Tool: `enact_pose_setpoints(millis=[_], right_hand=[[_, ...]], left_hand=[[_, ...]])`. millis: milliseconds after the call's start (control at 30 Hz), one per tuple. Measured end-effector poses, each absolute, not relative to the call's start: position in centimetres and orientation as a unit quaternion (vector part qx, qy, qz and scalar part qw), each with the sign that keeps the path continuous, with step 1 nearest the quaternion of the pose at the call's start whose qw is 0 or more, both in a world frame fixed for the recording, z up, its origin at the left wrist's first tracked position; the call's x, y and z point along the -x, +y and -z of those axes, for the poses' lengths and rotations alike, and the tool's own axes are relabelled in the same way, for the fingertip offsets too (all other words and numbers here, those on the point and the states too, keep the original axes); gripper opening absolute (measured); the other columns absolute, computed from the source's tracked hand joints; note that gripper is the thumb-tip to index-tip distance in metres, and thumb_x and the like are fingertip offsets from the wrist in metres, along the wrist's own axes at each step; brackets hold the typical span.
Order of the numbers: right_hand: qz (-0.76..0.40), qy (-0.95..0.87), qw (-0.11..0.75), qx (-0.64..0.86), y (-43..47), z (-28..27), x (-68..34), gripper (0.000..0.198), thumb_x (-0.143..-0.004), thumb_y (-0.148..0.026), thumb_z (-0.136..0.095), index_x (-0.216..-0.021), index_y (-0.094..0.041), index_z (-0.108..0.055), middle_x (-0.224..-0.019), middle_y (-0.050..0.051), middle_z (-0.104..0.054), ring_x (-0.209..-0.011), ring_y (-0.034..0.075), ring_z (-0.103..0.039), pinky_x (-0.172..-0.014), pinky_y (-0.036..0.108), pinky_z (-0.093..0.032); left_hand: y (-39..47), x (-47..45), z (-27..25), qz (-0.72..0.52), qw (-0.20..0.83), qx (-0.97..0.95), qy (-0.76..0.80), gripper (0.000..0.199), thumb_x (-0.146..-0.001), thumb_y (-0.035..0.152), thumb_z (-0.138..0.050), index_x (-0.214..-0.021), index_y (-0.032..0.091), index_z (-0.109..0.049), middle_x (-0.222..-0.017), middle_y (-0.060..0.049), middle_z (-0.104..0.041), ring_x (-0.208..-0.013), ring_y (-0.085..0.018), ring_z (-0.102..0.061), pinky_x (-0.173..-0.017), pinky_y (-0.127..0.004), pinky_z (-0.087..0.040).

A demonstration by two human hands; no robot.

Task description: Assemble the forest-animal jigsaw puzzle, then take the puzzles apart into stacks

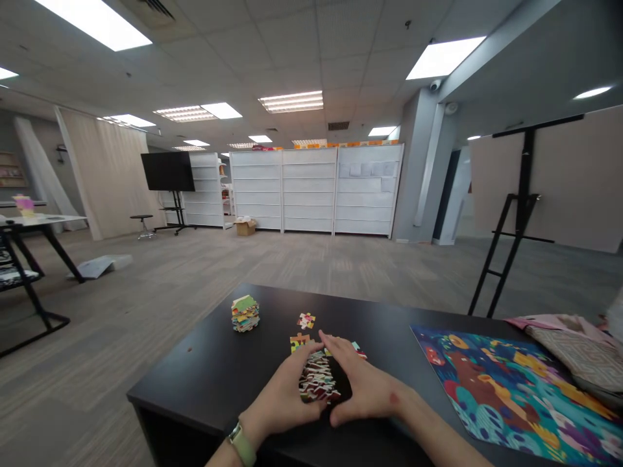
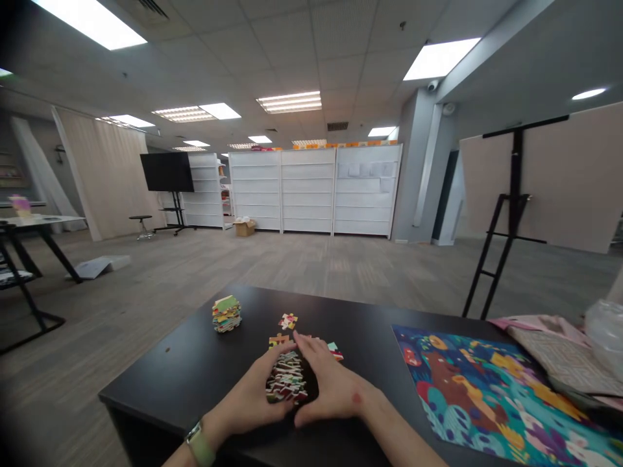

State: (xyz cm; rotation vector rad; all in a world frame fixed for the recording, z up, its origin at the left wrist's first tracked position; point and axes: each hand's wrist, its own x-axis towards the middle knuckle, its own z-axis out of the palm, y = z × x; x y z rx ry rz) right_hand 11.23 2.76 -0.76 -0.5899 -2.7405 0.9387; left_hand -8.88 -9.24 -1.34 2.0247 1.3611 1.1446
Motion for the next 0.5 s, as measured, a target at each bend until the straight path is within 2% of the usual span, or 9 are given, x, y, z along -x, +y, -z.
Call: enact_pose_setpoints(millis=[67, 133, 200, 300, 400, 500], right_hand=[[-0.311, -0.921, 0.133, 0.195, 3.5, 0.5, -11.8, 0.106, -0.073, -0.043, -0.075, -0.159, -0.023, -0.015, -0.16, 0.014, -0.028, -0.149, 0.034, -0.021, -0.121, 0.054, -0.017], [-0.297, -0.913, 0.17, 0.22, 4.6, 0.6, -12.5, 0.093, -0.08, -0.032, -0.066, -0.158, -0.023, -0.018, -0.154, 0.014, -0.038, -0.145, 0.03, -0.03, -0.12, 0.05, -0.022], [-0.278, -0.904, 0.174, 0.274, 5.9, 0.9, -13.2, 0.089, -0.079, -0.025, -0.064, -0.157, -0.02, -0.023, -0.15, 0.015, -0.043, -0.142, 0.03, -0.035, -0.119, 0.048, -0.025], [-0.264, -0.893, 0.149, 0.332, 7.3, 1.5, -14.0, 0.077, -0.076, -0.025, -0.065, -0.149, -0.018, -0.041, -0.141, 0.016, -0.053, -0.133, 0.031, -0.046, -0.114, 0.047, -0.033], [-0.264, -0.893, 0.154, 0.33, 7.4, 1.3, -13.9, 0.064, -0.072, -0.026, -0.069, -0.135, -0.02, -0.056, -0.128, 0.012, -0.062, -0.118, 0.029, -0.057, -0.105, 0.043, -0.042], [-0.278, -0.892, 0.19, 0.3, 6.8, 1.1, -12.7, 0.056, -0.073, -0.024, -0.069, -0.127, -0.023, -0.06, -0.123, 0.009, -0.063, -0.11, 0.026, -0.061, -0.098, 0.039, -0.047]], left_hand=[[-9.8, 9.7, 0.8, -0.389, 0.21, -0.74, 0.507, 0.086, -0.067, 0.011, -0.069, -0.146, 0.024, -0.037, -0.147, -0.009, -0.047, -0.133, -0.03, -0.047, -0.115, -0.042, -0.034], [-10.5, 10.7, 0.2, -0.371, 0.21, -0.747, 0.51, 0.087, -0.068, 0.01, -0.066, -0.147, 0.025, -0.035, -0.147, -0.008, -0.046, -0.134, -0.029, -0.046, -0.116, -0.04, -0.033], [-11.2, 12.0, -0.1, -0.362, 0.212, -0.748, 0.514, 0.084, -0.07, 0.01, -0.064, -0.147, 0.026, -0.034, -0.145, -0.008, -0.047, -0.133, -0.029, -0.047, -0.115, -0.04, -0.034], [-11.7, 14.0, 0.0, -0.357, 0.217, -0.729, 0.542, 0.076, -0.073, 0.01, -0.061, -0.144, 0.026, -0.037, -0.137, -0.007, -0.051, -0.125, -0.027, -0.053, -0.11, -0.038, -0.039], [-11.8, 15.6, 0.5, -0.358, 0.23, -0.706, 0.566, 0.072, -0.073, 0.01, -0.061, -0.14, 0.023, -0.038, -0.132, -0.007, -0.052, -0.118, -0.025, -0.056, -0.105, -0.036, -0.043], [-11.6, 16.0, 0.7, -0.361, 0.237, -0.702, 0.566, 0.072, -0.071, 0.009, -0.06, -0.138, 0.023, -0.038, -0.13, -0.006, -0.053, -0.116, -0.024, -0.057, -0.104, -0.035, -0.043]])
